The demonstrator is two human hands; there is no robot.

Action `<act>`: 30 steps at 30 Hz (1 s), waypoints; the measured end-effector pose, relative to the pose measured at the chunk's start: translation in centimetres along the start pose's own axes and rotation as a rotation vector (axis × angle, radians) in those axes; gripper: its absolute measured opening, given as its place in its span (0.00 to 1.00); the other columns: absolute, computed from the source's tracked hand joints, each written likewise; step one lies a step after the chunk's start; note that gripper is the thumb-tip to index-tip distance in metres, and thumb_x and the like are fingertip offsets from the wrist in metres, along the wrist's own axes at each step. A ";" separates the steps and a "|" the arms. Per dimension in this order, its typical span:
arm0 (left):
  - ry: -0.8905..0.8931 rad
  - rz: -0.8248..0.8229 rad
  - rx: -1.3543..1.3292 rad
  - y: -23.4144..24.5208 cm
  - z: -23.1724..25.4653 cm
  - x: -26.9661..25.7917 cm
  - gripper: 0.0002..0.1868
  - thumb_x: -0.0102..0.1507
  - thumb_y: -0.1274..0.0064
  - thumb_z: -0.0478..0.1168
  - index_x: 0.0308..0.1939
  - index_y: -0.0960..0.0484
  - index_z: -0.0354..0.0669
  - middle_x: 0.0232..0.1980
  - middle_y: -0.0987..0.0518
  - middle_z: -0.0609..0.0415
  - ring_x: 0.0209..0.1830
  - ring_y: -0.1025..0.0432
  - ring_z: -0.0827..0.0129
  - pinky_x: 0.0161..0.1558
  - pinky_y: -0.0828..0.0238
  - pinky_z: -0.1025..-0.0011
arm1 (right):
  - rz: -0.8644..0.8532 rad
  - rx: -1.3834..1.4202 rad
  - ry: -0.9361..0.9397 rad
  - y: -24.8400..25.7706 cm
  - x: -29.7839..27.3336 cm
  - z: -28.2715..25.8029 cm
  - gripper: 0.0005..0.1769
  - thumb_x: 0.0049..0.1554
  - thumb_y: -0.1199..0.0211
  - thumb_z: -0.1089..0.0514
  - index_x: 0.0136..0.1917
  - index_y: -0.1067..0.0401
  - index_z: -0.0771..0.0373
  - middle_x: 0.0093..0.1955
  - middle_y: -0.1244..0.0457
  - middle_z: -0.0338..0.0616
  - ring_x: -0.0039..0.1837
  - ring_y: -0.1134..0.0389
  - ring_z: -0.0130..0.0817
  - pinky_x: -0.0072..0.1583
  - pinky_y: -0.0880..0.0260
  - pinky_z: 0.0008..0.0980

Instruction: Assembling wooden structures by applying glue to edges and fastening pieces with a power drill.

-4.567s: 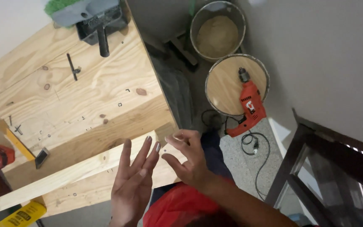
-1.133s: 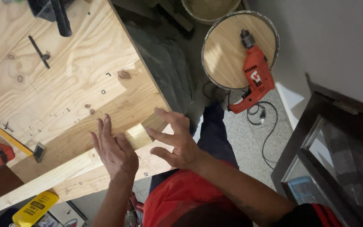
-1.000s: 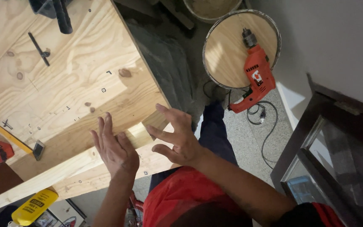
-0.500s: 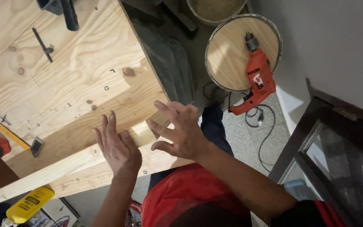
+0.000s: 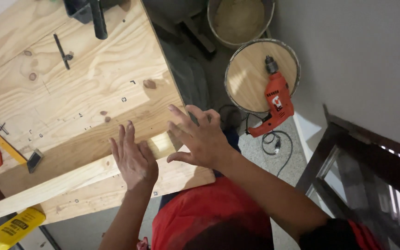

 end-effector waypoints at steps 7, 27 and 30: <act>-0.035 0.031 -0.006 -0.2 -0.2 0.0 0.23 0.73 0.61 0.43 0.70 0.30 0.36 0.71 0.26 0.44 0.75 0.35 0.49 0.77 0.55 0.48 | -0.011 0.146 -0.149 0.7 -1.0 -0.8 0.48 0.53 0.47 0.17 0.69 0.29 0.54 0.77 0.45 0.52 0.71 0.41 0.53 0.61 0.43 0.54; 0.686 0.105 -1.848 5.7 0.0 1.0 0.26 0.72 0.62 0.50 0.67 0.28 0.37 0.72 0.28 0.38 0.76 0.37 0.36 0.77 0.46 0.46 | -0.333 0.584 -0.662 4.5 -1.9 1.3 0.39 0.59 0.46 0.35 0.76 0.37 0.60 0.67 0.33 0.44 0.67 0.32 0.36 0.67 0.34 0.39; 0.612 0.077 -1.931 7.8 1.0 1.0 0.30 0.70 0.59 0.56 0.65 0.28 0.35 0.73 0.31 0.33 0.75 0.37 0.34 0.74 0.43 0.46 | -0.273 0.633 -0.598 5.3 -0.2 -0.3 0.34 0.59 0.44 0.43 0.74 0.34 0.62 0.64 0.31 0.43 0.64 0.30 0.34 0.65 0.32 0.37</act>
Point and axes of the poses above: each hand's wrist, its own x-axis towards the middle knuckle, its own y-axis out of the back of the hand, z = x × y, the point moved 3 cm from there along x, towards the middle knuckle
